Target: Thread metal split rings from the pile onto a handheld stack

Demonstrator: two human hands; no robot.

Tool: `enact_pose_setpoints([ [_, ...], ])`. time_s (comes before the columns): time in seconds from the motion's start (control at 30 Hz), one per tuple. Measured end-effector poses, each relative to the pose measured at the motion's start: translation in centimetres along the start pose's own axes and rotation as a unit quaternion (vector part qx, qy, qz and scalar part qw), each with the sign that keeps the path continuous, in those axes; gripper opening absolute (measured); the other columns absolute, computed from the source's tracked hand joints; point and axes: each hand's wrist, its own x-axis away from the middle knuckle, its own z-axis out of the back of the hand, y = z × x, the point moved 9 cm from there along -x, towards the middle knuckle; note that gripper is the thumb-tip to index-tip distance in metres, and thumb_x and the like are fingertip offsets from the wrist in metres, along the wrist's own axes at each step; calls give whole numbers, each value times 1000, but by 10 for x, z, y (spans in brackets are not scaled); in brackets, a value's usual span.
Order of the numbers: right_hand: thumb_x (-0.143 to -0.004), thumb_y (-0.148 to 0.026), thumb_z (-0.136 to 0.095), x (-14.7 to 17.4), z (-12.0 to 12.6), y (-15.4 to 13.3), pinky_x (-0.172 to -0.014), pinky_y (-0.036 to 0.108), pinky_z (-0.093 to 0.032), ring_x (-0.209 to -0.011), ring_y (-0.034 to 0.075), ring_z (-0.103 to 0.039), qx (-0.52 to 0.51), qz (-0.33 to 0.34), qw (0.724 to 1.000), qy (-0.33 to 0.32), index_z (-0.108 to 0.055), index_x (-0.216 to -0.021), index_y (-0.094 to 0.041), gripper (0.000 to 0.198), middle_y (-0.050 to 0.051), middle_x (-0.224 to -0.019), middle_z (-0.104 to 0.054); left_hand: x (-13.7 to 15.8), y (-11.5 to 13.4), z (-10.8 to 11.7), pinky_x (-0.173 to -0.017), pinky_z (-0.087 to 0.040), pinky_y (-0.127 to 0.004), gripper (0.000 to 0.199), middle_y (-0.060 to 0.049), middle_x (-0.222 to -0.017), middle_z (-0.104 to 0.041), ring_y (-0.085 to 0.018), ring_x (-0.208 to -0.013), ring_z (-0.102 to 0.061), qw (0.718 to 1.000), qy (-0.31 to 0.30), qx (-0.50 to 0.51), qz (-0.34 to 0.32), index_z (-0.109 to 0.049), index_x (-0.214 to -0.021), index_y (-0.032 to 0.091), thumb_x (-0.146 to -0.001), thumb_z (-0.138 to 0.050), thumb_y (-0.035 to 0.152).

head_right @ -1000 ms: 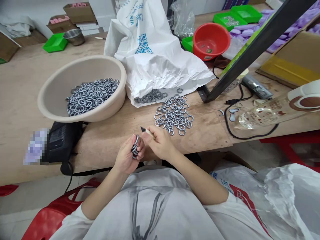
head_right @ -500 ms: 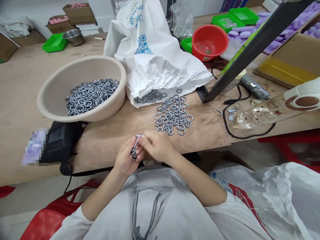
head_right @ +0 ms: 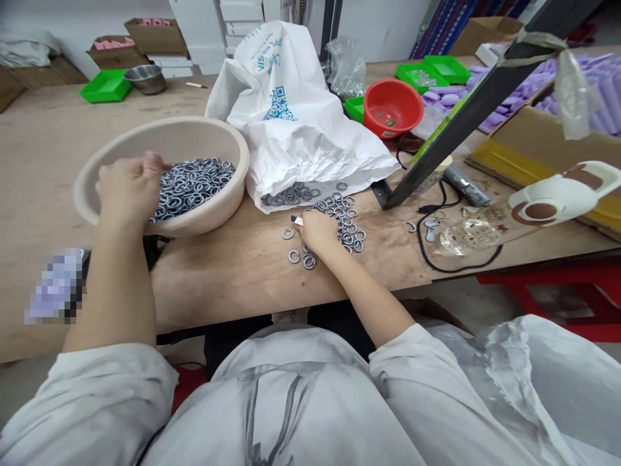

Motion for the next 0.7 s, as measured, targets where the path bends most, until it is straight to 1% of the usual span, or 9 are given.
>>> enact_pose_setpoints([
  [0.1, -93, -37, -57, -1, 1, 4, -77, 36, -45, -98, 30, -66, -40, 7, 999, 12, -69, -105, -17, 26, 15, -111, -69, 18, 12, -5, -111, -12, -62, 31, -8, -123, -65, -38, -135, -36, 980, 29, -190, -55, -74, -97, 17, -87, -66, 45],
  [0.17, -94, -33, -55, 7, 5, 0, -76, 34, -44, -91, 26, -64, -146, 35, 988, 24, -68, -95, -16, 21, 13, -102, -69, 60, 43, -26, -110, -23, -56, 36, -14, -131, -62, -32, -129, -44, 966, 24, -202, -160, -69, -114, 14, -94, -55, 41],
  [0.23, -95, -38, -53, 23, 7, -12, -73, 31, -43, -81, 21, -61, -336, 79, 939, 11, -66, -87, -17, 26, 8, -87, -67, 109, 57, -64, -101, -37, -45, 35, -11, -105, -71, -24, -106, -58, 975, -86, -103, -179, -70, -102, 17, -101, -41, 36],
  [0.3, -93, -51, -53, 44, 5, -31, -69, 29, -43, -72, 16, -58, -536, 113, 836, -23, -64, -85, -18, 35, 2, -77, -63, 150, 49, -102, -88, -42, -37, 34, -8, -96, -70, -21, -94, -60, 978, -186, -17, -88, -68, -96, 19, -100, -42, 41],
  [0.37, -85, -61, -60, 65, 2, -44, -66, 27, -43, -67, 14, -54, -647, 106, 754, -31, -61, -80, -19, 42, 0, -72, -58, 182, 35, -130, -78, -42, -32, 38, -6, -88, -68, -19, -85, -59, 967, -235, 98, 34, -65, -88, 19, -98, -44, 49],
  [0.47, -82, -65, -63, 88, -6, -52, -61, 27, -43, -60, 12, -51, -711, 71, 699, -24, -54, -78, -21, 45, -3, -66, -55, 208, 15, -150, -65, -40, -27, 46, -1, -70, -57, -14, -67, -51, 907, -208, 300, 212, -57, -73, 19, -90, -53, 61],
  [0.53, -86, -63, -60, 97, 2, -48, -62, 27, -43, -61, 13, -54, -688, 91, 720, 13, -54, -81, -21, 42, -3, -67, -57, 216, 12, -155, -59, -37, -25, 47, 2, -63, -49, -11, -59, -45, 851, -183, 395, 294, -53, -67, 18, -84, -62, 62],
  [0.6, -91, -61, -54, 106, 19, -47, -63, 26, -40, -64, 13, -54, -606, 165, 776, 56, -57, -80, -21, 41, -1, -68, -58, 221, 15, -156, -56, -36, -23, 47, 3, -59, -45, -10, -56, -41, 809, -176, 446, 341, -50, -63, 18, -80, -69, 58],
  [0.7, -100, -55, -40, 119, 36, -52, -60, 26, -33, -62, 12, -49, -446, 267, 849, 98, -56, -70, -19, 49, 0, -64, -53, 224, 20, -152, -52, -34, -21, 46, 4, -58, -43, -8, -53, -39, 776, -162, 475, 383, -49, -62, 17, -74, -77, 52],
])
